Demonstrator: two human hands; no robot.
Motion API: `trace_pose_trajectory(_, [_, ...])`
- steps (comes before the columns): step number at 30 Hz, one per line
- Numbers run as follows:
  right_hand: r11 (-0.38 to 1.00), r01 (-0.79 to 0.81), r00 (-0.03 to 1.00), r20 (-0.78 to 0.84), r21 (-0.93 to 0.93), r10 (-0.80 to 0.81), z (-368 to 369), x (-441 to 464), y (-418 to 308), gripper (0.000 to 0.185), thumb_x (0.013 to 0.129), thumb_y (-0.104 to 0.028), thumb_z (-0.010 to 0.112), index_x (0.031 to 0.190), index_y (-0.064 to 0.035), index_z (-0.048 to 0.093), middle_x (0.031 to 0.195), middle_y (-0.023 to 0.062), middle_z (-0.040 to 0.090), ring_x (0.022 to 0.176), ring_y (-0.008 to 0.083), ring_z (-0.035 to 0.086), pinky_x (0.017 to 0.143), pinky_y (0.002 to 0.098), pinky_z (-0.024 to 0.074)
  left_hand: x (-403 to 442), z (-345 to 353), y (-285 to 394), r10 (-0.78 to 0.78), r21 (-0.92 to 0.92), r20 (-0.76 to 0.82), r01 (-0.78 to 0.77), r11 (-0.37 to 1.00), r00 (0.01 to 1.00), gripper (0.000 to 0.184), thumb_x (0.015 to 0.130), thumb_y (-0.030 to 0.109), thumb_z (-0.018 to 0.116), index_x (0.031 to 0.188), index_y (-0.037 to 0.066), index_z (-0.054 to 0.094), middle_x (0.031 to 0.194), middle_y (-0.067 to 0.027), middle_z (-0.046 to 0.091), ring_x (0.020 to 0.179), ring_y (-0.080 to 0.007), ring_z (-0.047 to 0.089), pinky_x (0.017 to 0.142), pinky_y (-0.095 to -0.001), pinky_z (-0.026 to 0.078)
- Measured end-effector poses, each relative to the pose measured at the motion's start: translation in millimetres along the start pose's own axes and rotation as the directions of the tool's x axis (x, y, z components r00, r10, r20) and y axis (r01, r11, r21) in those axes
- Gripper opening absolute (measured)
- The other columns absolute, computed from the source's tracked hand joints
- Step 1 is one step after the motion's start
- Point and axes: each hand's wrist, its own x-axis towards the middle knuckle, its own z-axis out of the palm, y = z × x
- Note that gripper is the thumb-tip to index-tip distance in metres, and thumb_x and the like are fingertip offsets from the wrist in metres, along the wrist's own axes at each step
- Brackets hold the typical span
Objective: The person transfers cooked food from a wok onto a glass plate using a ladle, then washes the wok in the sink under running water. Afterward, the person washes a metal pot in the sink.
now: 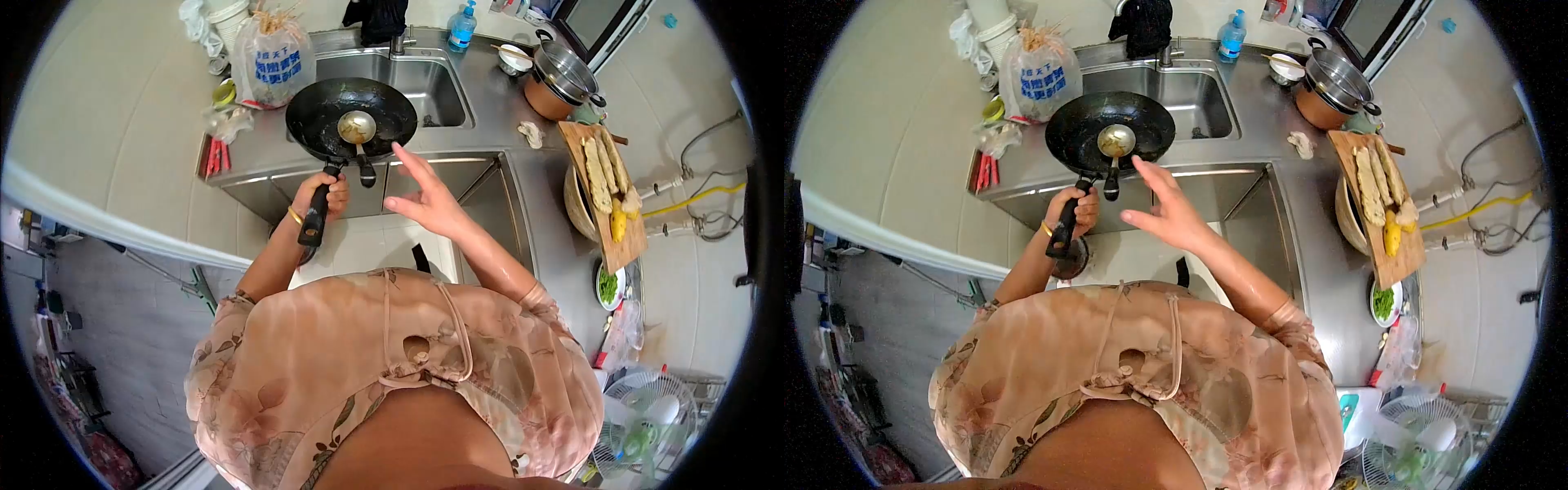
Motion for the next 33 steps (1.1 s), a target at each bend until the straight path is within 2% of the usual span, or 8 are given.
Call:
trace_pose_trajectory(4, [0.893,0.235,0.971,0.138,-0.385,-0.196,-26,85,40,0.063,0.076,-0.025,0.066,0.131,-0.0108,0.037,0.129,0.0164,0.036,0.118,0.0261,0.038,0.093,0.0352,0.0353,69,-17,53,-0.051,-0.078,0.005,0.052,0.996,0.999,0.014,0.080,0.010,0.047,0.088,-0.001,0.050,0.067,-0.0024,0.046,0.054,-0.0099,0.045,0.048,-0.0216,0.040])
trace_pose_trajectory(7, [0.939,0.226,0.968,0.164,-0.258,-0.187,-49,142,88,0.058,0.077,-0.026,0.065,0.128,-0.0094,0.041,0.128,0.0168,0.038,0.118,0.0273,0.039,0.093,0.0338,0.0350,118,-39,87,-0.061,-0.150,-0.001,0.060,0.987,0.998,0.011,0.077,0.011,0.048,0.083,0.002,0.052,0.066,-0.0019,0.046,0.054,-0.0106,0.043,0.047,-0.0225,0.037])
trace_pose_trajectory(13, [0.899,-0.425,0.899,-0.063,0.109,0.432,-171,278,213,0.044,0.082,-0.041,0.056,0.097,-0.0001,0.060,0.082,0.0100,0.061,0.076,0.0173,0.057,0.067,0.0308,0.0456,177,-79,134,-0.064,-0.147,-0.061,0.055,0.988,0.996,0.017,0.078,0.011,0.047,0.091,0.001,0.048,0.065,-0.0006,0.043,0.051,-0.0115,0.042,0.047,-0.0256,0.042])
trace_pose_trajectory(15, [0.893,-0.449,0.883,-0.137,0.022,0.448,-215,339,265,0.041,0.081,-0.039,0.058,0.086,0.0014,0.062,0.072,0.0081,0.060,0.065,0.0128,0.053,0.059,0.0281,0.0432,188,-89,152,-0.087,-0.189,-0.108,0.066,0.980,0.990,0.017,0.078,0.011,0.047,0.092,0.002,0.048,0.065,-0.0003,0.043,0.051,-0.0113,0.041,0.046,-0.0257,0.039])
trace_pose_trajectory(21, [0.787,-0.314,0.908,-0.409,-0.532,0.086,-260,502,339,0.055,0.080,-0.049,0.049,0.092,0.0037,0.062,0.092,0.0262,0.059,0.091,0.0402,0.056,0.080,0.0432,0.0430,200,-119,191,-0.174,-0.200,-0.175,0.138,0.970,0.969,0.018,0.078,0.010,0.048,0.095,0.004,0.047,0.065,-0.0008,0.043,0.049,-0.0107,0.042,0.045,-0.0242,0.037])
trace_pose_trajectory(29, [0.541,-0.233,0.966,-0.255,-0.808,0.036,-276,608,402,0.048,0.084,-0.046,0.047,0.097,-0.0019,0.059,0.084,0.0228,0.062,0.077,0.0372,0.059,0.071,0.0433,0.0448,193,-171,250,-0.317,-0.056,-0.239,0.313,0.948,0.918,0.021,0.079,0.009,0.050,0.099,0.004,0.048,0.064,-0.0022,0.045,0.048,-0.0119,0.043,0.045,-0.0253,0.039])
trace_pose_trajectory(31, [0.506,-0.114,0.993,-0.120,-0.855,0.020,-288,631,463,0.056,0.085,-0.050,0.039,0.084,0.0016,0.062,0.085,0.0254,0.060,0.081,0.0389,0.058,0.073,0.0458,0.0447,184,-172,261,-0.316,0.143,-0.458,0.419,0.896,0.831,0.024,0.078,0.014,0.053,0.099,0.003,0.049,0.061,-0.0030,0.048,0.046,-0.0125,0.045,0.043,-0.0270,0.040])
trace_pose_trajectory(33, [0.402,-0.055,0.986,-0.112,-0.914,-0.121,-298,622,474,0.033,0.081,-0.031,0.048,0.084,-0.0004,0.060,0.080,0.0205,0.062,0.070,0.0346,0.061,0.058,0.0475,0.0461,181,-161,275,-0.260,0.300,-0.597,0.511,0.805,0.759,0.025,0.078,0.017,0.056,0.097,0.003,0.049,0.061,-0.0038,0.050,0.046,-0.0128,0.047,0.043,-0.0272,0.041])
